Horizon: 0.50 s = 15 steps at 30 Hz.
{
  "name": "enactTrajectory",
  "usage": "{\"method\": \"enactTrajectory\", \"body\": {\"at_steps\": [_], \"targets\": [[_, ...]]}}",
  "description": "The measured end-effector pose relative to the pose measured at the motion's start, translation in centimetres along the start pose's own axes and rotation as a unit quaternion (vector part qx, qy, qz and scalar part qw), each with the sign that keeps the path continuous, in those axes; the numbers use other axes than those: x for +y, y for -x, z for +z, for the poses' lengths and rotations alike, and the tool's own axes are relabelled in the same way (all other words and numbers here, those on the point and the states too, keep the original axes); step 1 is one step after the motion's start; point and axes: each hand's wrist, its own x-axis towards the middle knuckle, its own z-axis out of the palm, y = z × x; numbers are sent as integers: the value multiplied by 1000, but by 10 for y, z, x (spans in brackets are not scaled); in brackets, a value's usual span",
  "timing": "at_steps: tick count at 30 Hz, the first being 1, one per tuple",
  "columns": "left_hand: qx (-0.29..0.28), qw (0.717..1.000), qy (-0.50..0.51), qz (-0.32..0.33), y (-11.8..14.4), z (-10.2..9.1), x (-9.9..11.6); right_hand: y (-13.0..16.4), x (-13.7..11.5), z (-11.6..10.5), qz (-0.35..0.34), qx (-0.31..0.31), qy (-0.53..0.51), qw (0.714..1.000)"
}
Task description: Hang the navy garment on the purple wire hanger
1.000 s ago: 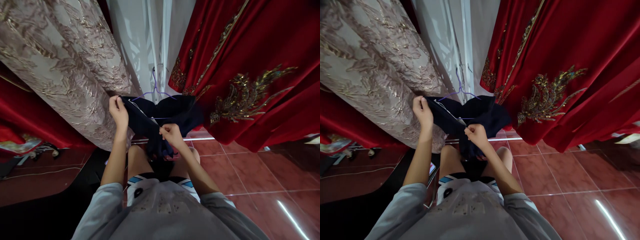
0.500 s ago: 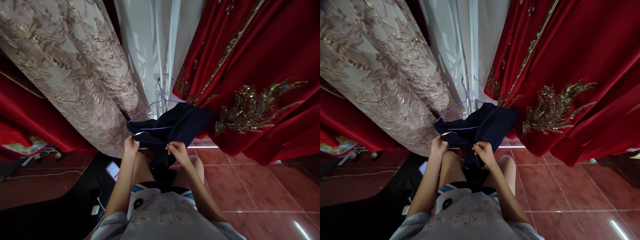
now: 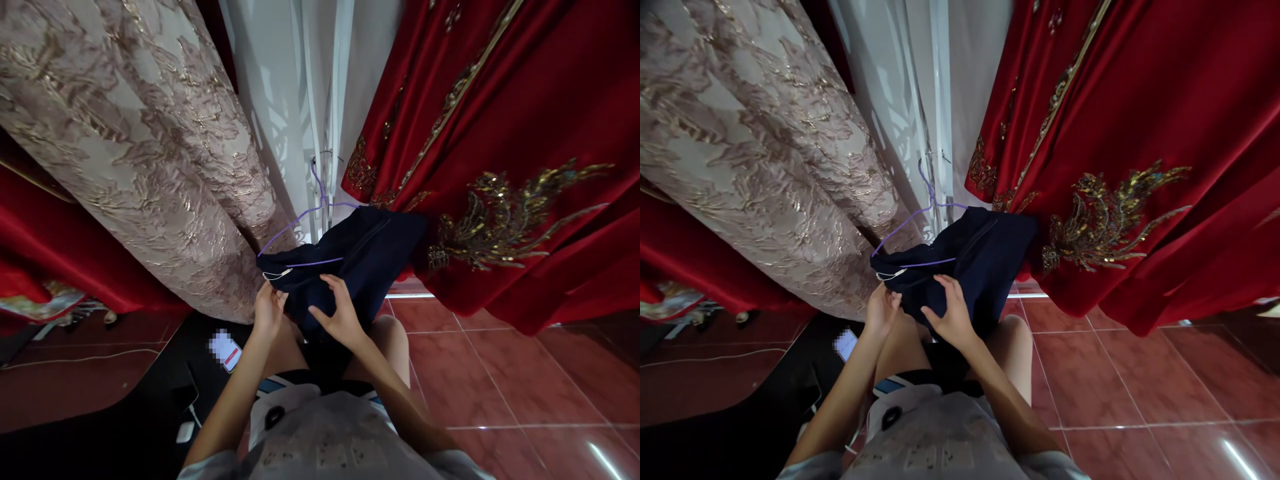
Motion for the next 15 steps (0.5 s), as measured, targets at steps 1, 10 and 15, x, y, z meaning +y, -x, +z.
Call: {"method": "enactTrajectory", "body": {"at_steps": [1, 10, 15], "targets": [[2, 1000, 1, 18, 6, 1, -3, -5, -4, 8, -24, -2, 13, 1000], [-98, 907, -391, 127, 46, -13, -20, -11, 2, 48, 173, -201, 57, 962], [-161, 893, -386, 167, 61, 0, -20, 2, 20, 12, 133, -159, 7, 978]]}}
